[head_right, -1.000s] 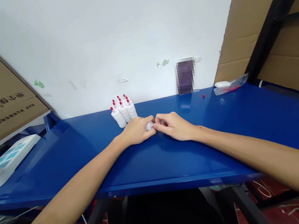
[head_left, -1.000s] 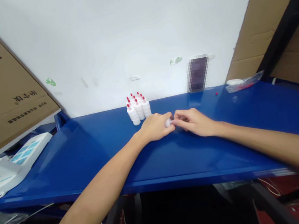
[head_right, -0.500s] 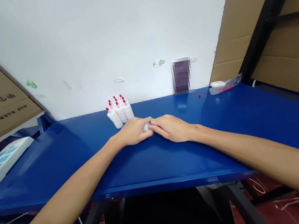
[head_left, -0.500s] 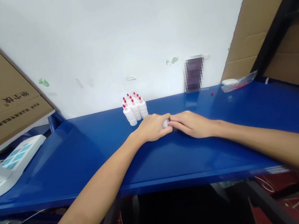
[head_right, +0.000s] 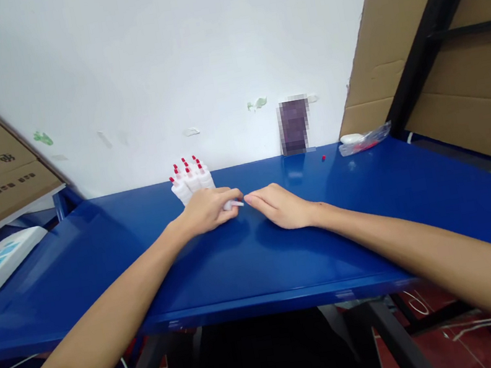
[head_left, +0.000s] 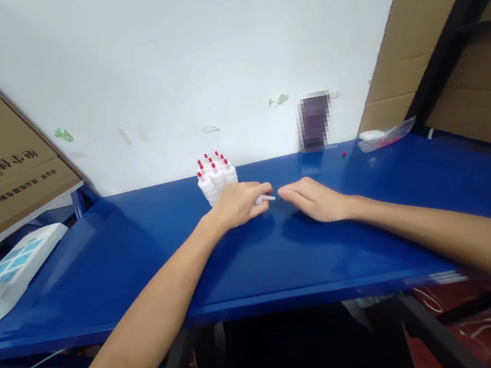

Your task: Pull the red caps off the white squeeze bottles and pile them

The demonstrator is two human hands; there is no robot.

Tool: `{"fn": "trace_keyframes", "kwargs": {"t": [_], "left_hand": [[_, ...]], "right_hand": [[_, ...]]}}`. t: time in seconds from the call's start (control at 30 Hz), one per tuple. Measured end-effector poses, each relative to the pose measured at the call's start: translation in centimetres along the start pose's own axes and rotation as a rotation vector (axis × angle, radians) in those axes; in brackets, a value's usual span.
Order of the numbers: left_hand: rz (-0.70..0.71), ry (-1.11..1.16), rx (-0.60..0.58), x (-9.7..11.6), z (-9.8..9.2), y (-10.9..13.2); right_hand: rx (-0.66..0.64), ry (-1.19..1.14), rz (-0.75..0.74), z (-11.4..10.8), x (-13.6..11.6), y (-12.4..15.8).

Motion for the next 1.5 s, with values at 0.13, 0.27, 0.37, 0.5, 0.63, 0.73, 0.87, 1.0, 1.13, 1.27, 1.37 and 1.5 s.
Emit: {"fn": "trace_keyframes", "kwargs": {"t": [0.13,0.27,0.37,0.5,0.63,0.73,0.87,1.0,1.13,1.27,1.37,1.5], "left_hand": [[-0.081,0.093,0.082,-1.2,-0.4,0.3],[-0.202,0.243,0.098,-1.6,0.8,0.2],[-0.271,0.339,0.165,-1.8,1.0,0.0],[-0.309,0.394,0.196,-2.1,0.8,-0.1],[-0.317,0.387,0.190,-2.2,0.8,0.0],[-0.324,0.350,0.178,-2.1,0.9,0.0],[-0.322,0.300,0.148,-1.9,1.1,0.0],[-0.314,0.268,0.127,-1.8,1.1,-0.1],[-0.313,0.256,0.120,-1.9,1.2,-0.1],[-0.315,0.226,0.106,-1.8,1.3,-0.1],[-0.321,0.216,0.095,-1.7,1.3,-0.1],[-0.316,0.207,0.085,-1.6,1.3,-0.1]], "right_hand": [[-0.062,0.000,-0.010,0.1,-0.1,0.0],[-0.215,0.132,-0.080,1.2,-0.3,0.2],[-0.240,0.159,-0.084,1.5,-0.1,0.2],[-0.241,0.153,-0.057,1.4,0.2,0.2],[-0.235,0.234,-0.070,1.6,-0.2,0.4],[-0.238,0.341,-0.087,1.9,-0.5,0.6],[-0.241,0.387,-0.081,2.0,-0.5,0.6],[-0.228,0.339,-0.087,1.9,-0.6,0.5],[-0.213,0.318,-0.066,1.8,-0.5,0.5],[-0.219,0.330,-0.035,1.9,-0.4,0.6],[-0.222,0.331,-0.020,1.9,-0.3,0.5],[-0.220,0.327,-0.018,1.9,-0.2,0.5]]}}
Point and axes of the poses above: each hand's wrist, its own y-axis away from the middle knuckle, its own z-axis out of the palm, x = y × z, the point moved 6 cm from there along -y, towards the middle knuckle, and after that the axes turned 9 degrees about x, right-handed, at the moved point
